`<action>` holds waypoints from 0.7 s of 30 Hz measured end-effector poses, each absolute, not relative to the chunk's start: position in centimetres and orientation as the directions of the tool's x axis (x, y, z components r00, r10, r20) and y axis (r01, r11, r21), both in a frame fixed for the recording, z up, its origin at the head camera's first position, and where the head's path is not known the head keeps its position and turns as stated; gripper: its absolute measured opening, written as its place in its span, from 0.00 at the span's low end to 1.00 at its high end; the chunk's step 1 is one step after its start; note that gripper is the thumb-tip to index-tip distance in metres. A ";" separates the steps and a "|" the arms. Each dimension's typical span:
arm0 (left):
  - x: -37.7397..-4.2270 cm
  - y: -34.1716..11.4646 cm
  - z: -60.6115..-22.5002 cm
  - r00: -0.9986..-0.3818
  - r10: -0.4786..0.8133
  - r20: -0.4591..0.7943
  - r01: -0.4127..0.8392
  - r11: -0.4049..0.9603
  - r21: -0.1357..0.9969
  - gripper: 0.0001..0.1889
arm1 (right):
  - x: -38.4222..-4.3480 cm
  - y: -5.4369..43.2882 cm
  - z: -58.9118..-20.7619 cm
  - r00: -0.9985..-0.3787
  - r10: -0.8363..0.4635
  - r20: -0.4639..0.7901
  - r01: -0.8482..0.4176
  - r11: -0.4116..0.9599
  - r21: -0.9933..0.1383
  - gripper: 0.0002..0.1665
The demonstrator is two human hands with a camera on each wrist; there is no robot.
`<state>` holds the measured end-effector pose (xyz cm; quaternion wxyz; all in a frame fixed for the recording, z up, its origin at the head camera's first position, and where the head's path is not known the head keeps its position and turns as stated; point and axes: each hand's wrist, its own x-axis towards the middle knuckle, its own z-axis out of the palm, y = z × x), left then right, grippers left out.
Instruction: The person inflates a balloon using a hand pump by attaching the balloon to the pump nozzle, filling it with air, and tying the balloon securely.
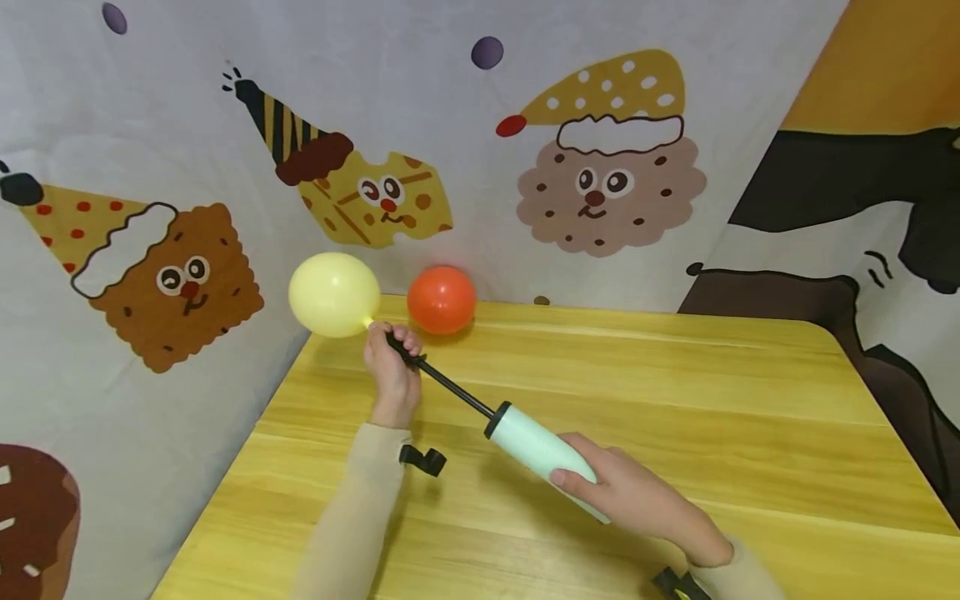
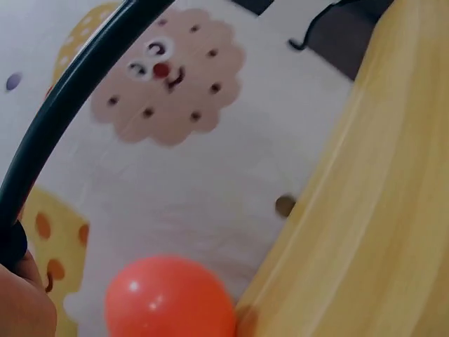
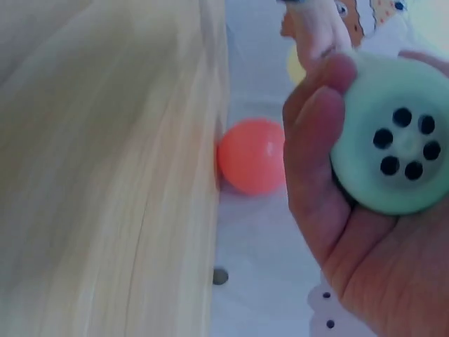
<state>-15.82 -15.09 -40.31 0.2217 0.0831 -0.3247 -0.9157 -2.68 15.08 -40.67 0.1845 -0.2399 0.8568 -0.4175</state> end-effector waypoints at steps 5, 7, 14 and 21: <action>-15.6 -15.1 -40.6 -0.894 -0.448 -0.011 0.336 -0.687 0.644 0.15 | -2.5 14.9 -41.3 -0.812 -0.579 -0.071 -0.305 0.525 -0.795 0.28; -15.2 -14.0 -41.2 -0.900 -0.435 -0.011 0.321 -0.679 0.660 0.16 | -2.6 14.0 -41.6 -0.820 -0.569 -0.067 -0.298 0.523 -0.798 0.29; -13.7 -10.6 -43.2 -0.930 -0.366 -0.041 0.229 -0.662 0.713 0.16 | -3.2 11.5 -42.6 -0.854 -0.511 -0.101 -0.235 0.552 -0.800 0.35; -12.9 -9.1 -44.0 -0.948 -0.313 -0.065 0.157 -0.634 0.757 0.15 | -3.9 10.4 -43.0 -0.866 -0.488 -0.106 -0.210 0.549 -0.809 0.37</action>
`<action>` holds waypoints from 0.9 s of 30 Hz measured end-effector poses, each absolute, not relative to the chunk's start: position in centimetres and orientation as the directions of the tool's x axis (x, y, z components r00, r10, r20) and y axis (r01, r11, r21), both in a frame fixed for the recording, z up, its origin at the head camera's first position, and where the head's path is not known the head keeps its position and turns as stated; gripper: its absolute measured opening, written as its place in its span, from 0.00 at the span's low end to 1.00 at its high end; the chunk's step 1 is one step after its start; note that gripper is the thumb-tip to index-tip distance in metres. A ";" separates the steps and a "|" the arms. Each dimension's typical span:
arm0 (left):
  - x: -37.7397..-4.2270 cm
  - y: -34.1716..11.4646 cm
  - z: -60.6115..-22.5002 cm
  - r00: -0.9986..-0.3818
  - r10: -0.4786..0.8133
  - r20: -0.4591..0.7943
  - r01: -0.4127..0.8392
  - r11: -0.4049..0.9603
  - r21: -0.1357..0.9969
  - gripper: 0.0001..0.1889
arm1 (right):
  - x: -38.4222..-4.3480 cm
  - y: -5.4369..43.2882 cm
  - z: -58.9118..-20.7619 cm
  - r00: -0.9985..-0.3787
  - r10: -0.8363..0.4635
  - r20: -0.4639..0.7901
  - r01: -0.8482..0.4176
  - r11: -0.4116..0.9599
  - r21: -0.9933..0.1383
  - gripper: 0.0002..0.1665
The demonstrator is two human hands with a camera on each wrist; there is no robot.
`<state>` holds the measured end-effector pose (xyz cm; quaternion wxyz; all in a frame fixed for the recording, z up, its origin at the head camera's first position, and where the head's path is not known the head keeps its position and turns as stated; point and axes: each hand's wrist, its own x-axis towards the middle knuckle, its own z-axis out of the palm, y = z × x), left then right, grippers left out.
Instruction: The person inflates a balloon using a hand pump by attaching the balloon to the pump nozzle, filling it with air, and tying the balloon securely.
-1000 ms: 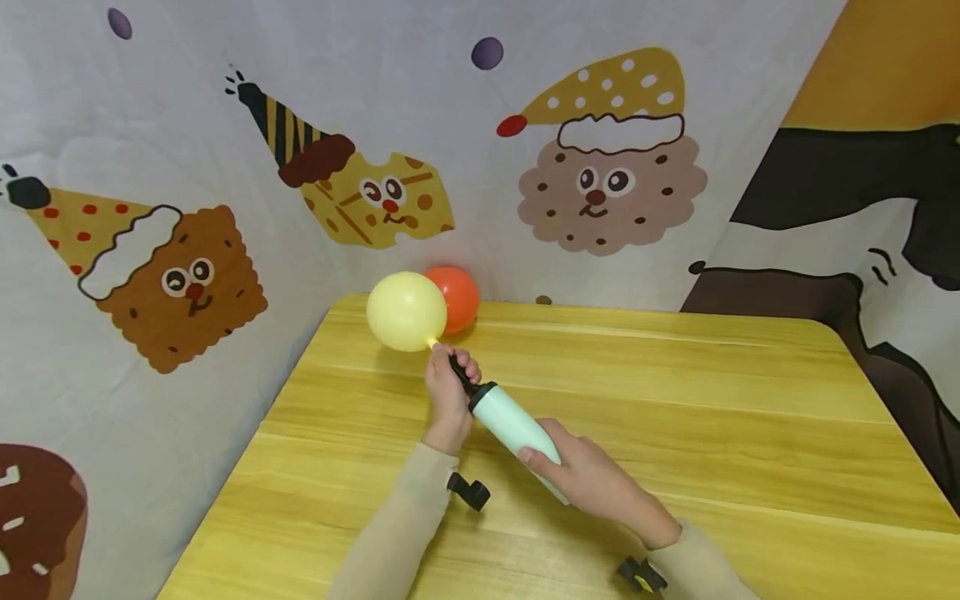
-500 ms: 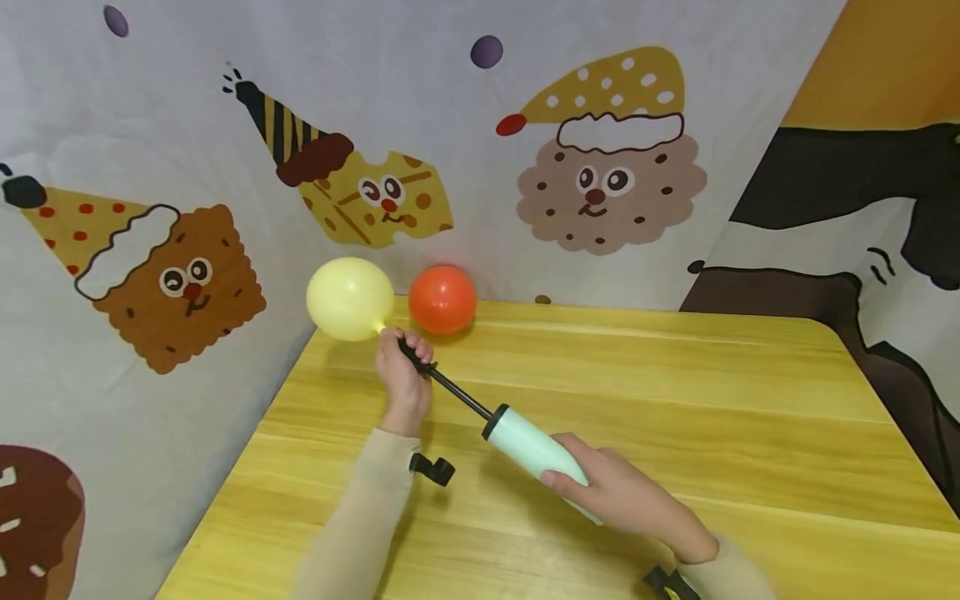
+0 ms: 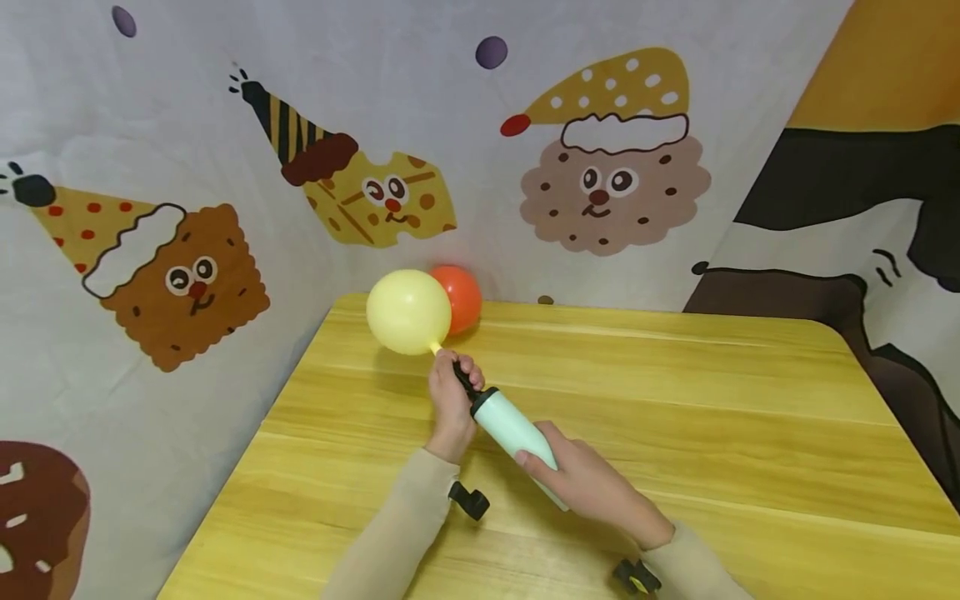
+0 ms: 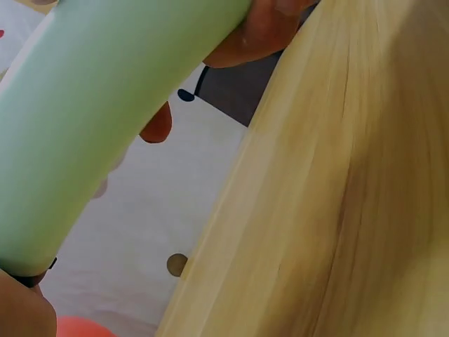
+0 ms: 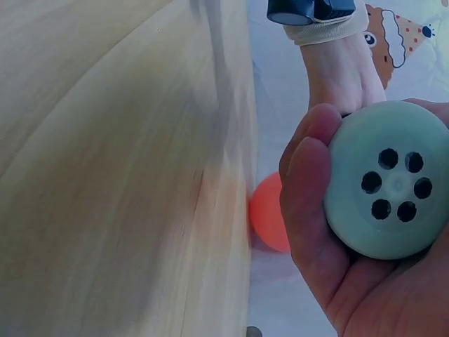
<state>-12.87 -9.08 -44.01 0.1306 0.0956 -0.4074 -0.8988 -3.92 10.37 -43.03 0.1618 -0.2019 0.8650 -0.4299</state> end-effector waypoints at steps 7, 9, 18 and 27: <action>-13.0 -9.0 -43.0 -0.948 -0.319 -0.022 0.197 -0.635 0.747 0.16 | -3.9 10.7 -43.0 -0.860 -0.496 -0.116 -0.176 0.503 -0.846 0.35; -13.3 -9.5 -42.4 -0.947 -0.322 0.001 0.219 -0.641 0.736 0.17 | -3.9 11.2 -42.8 -0.853 -0.506 -0.130 -0.148 0.472 -0.869 0.34; -15.6 -14.1 -40.7 -0.899 -0.437 0.025 0.353 -0.691 0.630 0.16 | -2.5 16.3 -42.2 -0.787 -0.592 -0.172 -0.158 0.463 -0.872 0.29; -14.9 -11.4 -41.4 -0.929 -0.370 0.021 0.281 -0.665 0.692 0.18 | -2.0 14.4 -43.2 -0.805 -0.585 -0.094 -0.233 0.459 -0.857 0.29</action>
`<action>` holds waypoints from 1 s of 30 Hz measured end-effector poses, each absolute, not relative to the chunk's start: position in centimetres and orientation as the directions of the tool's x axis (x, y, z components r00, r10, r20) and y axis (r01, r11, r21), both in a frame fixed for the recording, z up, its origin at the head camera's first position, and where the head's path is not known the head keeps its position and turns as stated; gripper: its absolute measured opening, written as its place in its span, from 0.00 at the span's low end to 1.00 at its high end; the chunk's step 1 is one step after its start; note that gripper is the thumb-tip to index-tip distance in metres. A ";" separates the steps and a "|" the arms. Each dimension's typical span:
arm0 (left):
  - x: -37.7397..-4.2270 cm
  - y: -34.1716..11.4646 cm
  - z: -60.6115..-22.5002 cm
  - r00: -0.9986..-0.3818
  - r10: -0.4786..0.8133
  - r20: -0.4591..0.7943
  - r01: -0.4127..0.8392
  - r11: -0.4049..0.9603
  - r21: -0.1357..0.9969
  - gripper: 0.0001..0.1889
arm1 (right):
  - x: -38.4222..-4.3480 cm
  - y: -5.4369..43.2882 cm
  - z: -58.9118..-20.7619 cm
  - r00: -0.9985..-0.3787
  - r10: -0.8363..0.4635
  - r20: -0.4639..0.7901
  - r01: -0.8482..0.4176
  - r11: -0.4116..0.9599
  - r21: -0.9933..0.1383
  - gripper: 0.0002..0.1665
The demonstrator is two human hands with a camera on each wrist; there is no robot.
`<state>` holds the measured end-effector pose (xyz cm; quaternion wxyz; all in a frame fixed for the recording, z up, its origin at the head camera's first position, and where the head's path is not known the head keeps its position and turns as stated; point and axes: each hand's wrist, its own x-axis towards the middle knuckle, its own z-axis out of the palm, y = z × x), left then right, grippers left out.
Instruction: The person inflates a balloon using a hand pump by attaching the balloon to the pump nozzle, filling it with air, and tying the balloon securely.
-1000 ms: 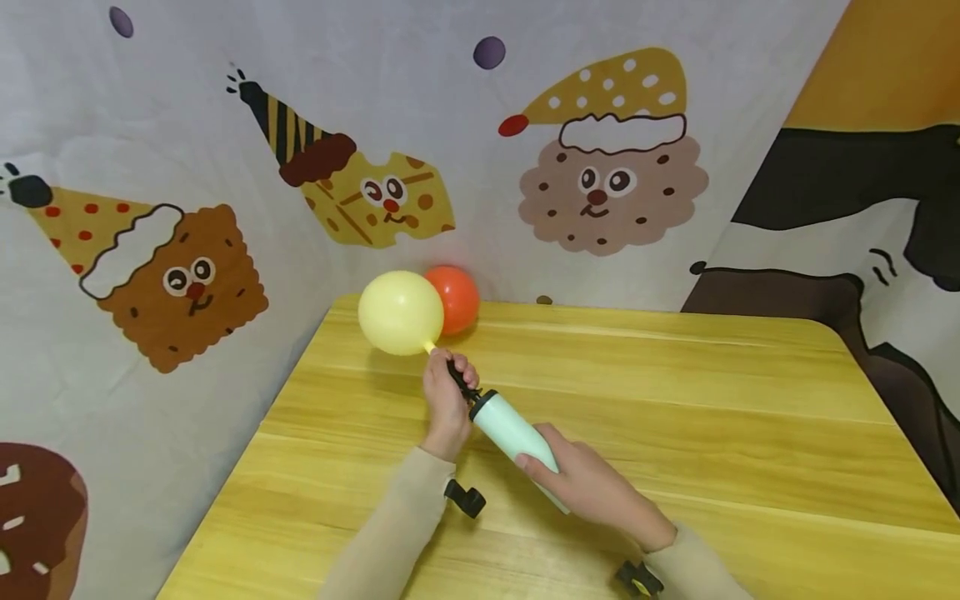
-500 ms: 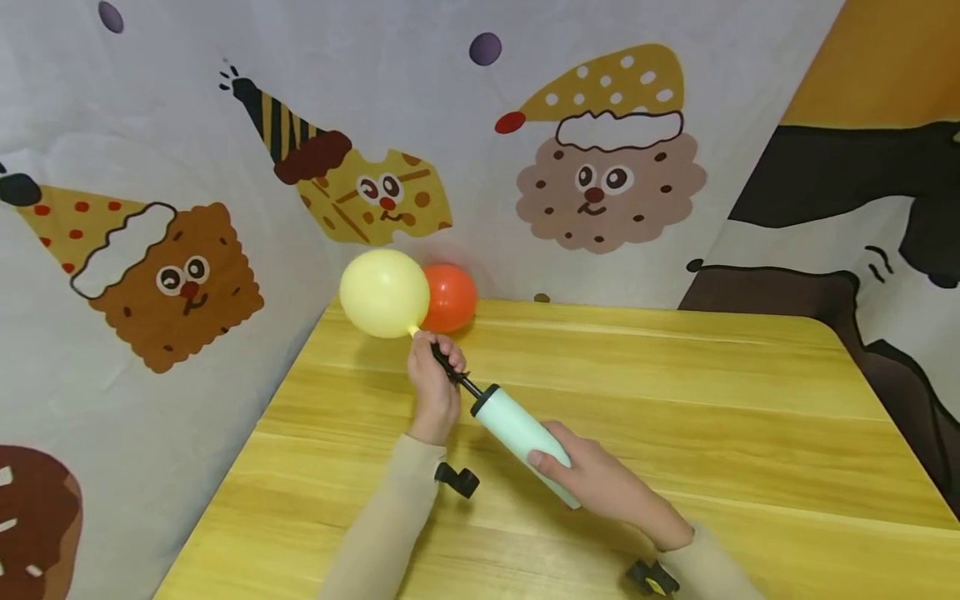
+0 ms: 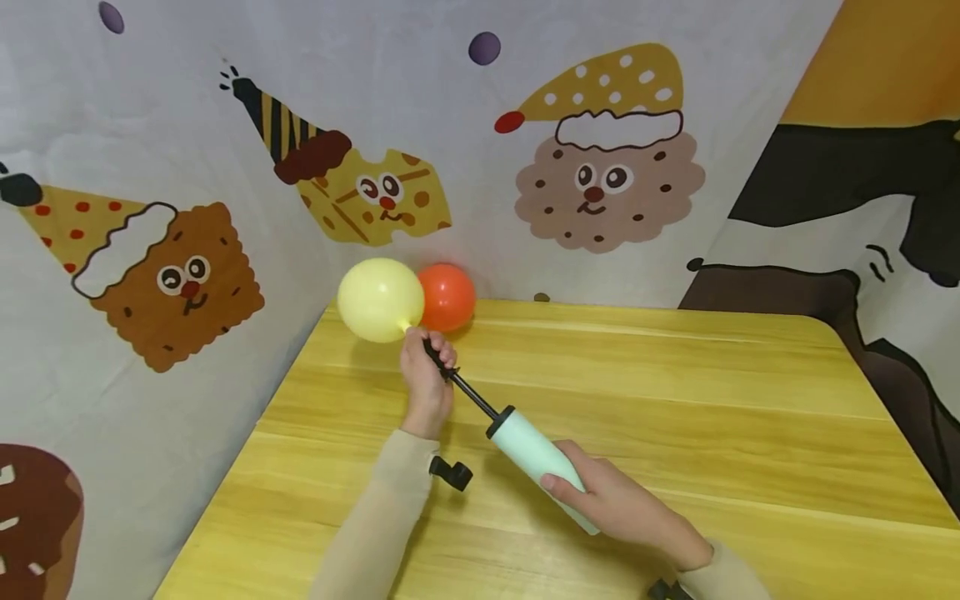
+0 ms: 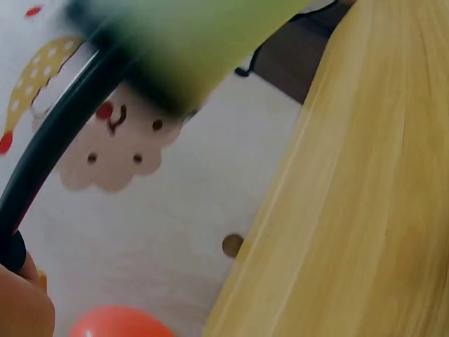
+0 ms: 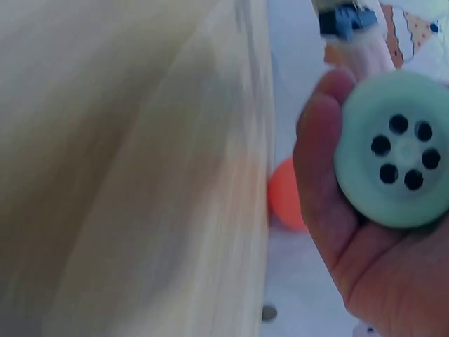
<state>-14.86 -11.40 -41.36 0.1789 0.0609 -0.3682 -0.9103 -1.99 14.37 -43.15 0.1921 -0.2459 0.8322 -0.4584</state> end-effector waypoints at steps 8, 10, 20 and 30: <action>-14.5 -7.7 -40.6 -0.981 -0.182 0.069 0.168 -0.612 0.773 0.15 | -2.4 11.1 -43.0 -0.901 -0.429 -0.071 -0.155 0.469 -0.870 0.31; -14.5 -7.2 -40.6 -0.986 -0.149 0.067 0.143 -0.588 0.796 0.14 | -2.7 10.7 -43.0 -0.913 -0.403 -0.068 -0.143 0.470 -0.871 0.32; -15.4 -8.0 -40.2 -0.981 -0.168 0.101 0.182 -0.593 0.784 0.17 | -3.3 10.2 -42.8 -0.906 -0.418 -0.059 -0.128 0.405 -0.905 0.31; -18.0 -13.2 -37.6 -0.936 -0.319 0.147 0.323 -0.618 0.717 0.19 | -2.1 12.6 -43.0 -0.862 -0.500 -0.082 -0.149 0.406 -0.902 0.29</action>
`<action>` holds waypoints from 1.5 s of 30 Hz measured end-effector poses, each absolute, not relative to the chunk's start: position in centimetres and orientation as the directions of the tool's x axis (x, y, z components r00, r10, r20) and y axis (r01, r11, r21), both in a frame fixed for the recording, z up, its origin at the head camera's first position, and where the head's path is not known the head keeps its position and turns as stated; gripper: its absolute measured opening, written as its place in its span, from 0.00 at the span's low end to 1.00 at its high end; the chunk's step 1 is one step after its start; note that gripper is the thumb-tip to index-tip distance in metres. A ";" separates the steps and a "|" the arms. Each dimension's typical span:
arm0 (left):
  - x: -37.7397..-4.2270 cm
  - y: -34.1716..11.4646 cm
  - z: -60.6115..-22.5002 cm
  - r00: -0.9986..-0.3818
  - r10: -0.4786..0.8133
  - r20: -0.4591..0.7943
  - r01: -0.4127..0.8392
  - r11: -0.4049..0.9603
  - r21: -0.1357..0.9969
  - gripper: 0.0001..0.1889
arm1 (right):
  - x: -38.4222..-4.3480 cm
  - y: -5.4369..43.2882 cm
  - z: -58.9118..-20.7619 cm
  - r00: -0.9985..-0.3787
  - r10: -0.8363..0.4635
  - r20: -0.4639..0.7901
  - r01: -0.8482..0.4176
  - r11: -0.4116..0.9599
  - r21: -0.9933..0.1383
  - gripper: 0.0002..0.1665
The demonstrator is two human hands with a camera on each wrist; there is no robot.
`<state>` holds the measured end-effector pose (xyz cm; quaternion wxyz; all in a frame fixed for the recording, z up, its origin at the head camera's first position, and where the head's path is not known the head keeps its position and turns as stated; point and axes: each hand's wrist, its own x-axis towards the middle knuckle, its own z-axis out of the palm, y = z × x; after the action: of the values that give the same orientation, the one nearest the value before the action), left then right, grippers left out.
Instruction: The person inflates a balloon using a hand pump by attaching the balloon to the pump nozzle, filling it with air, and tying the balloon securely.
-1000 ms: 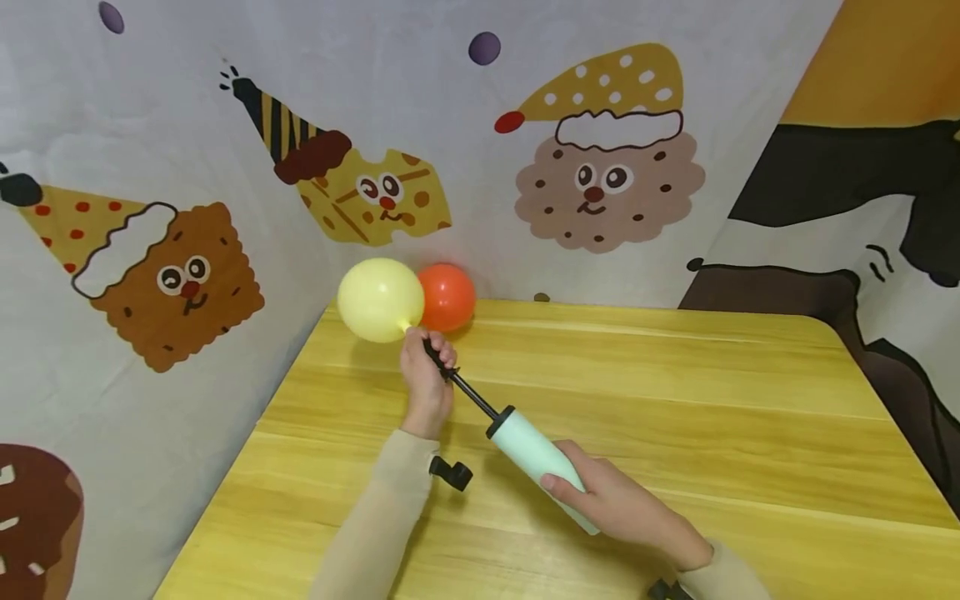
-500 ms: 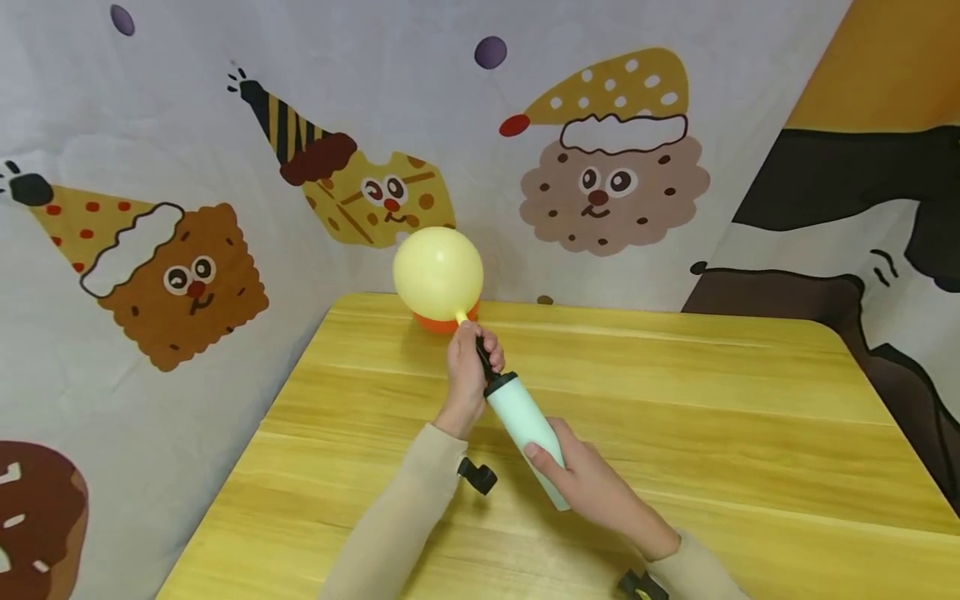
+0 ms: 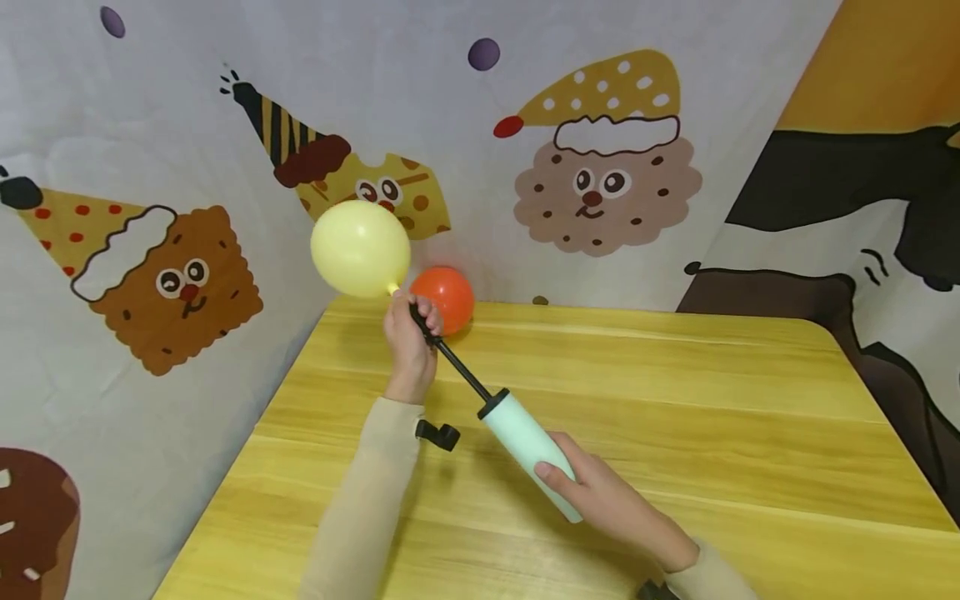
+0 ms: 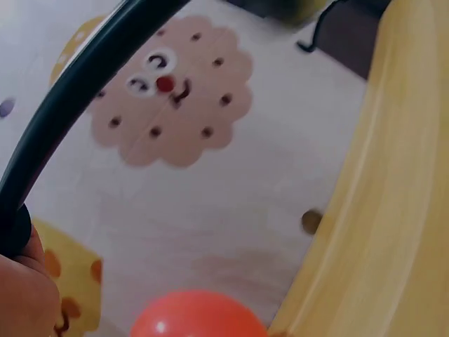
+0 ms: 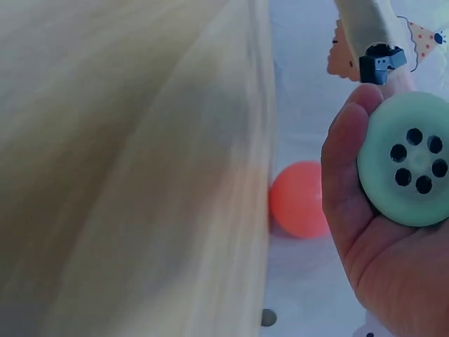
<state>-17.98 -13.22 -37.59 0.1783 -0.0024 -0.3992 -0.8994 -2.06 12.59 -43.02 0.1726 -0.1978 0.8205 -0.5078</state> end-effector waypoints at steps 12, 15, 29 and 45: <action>-16.8 -11.6 -38.8 -0.953 -0.285 0.106 0.265 -0.608 0.749 0.19 | -2.3 12.4 -43.7 -0.856 -0.514 -0.057 -0.210 0.447 -0.870 0.28; -16.3 -10.1 -39.2 -0.961 -0.254 0.107 0.245 -0.608 0.755 0.19 | -2.6 12.0 -43.5 -0.864 -0.501 -0.046 -0.209 0.442 -0.872 0.29; -14.3 -7.4 -40.8 -0.975 -0.199 0.094 0.196 -0.595 0.780 0.16 | -3.6 11.3 -42.9 -0.877 -0.478 -0.046 -0.169 0.397 -0.902 0.28; -16.3 -12.9 -38.9 -0.916 -0.383 0.118 0.347 -0.613 0.710 0.19 | -1.9 14.7 -43.1 -0.828 -0.553 -0.091 -0.190 0.430 -0.883 0.27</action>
<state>-16.32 -12.85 -38.90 0.2033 0.0228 -0.3902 -0.8977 -1.86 14.66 -43.10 0.1875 -0.2252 0.8244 -0.4842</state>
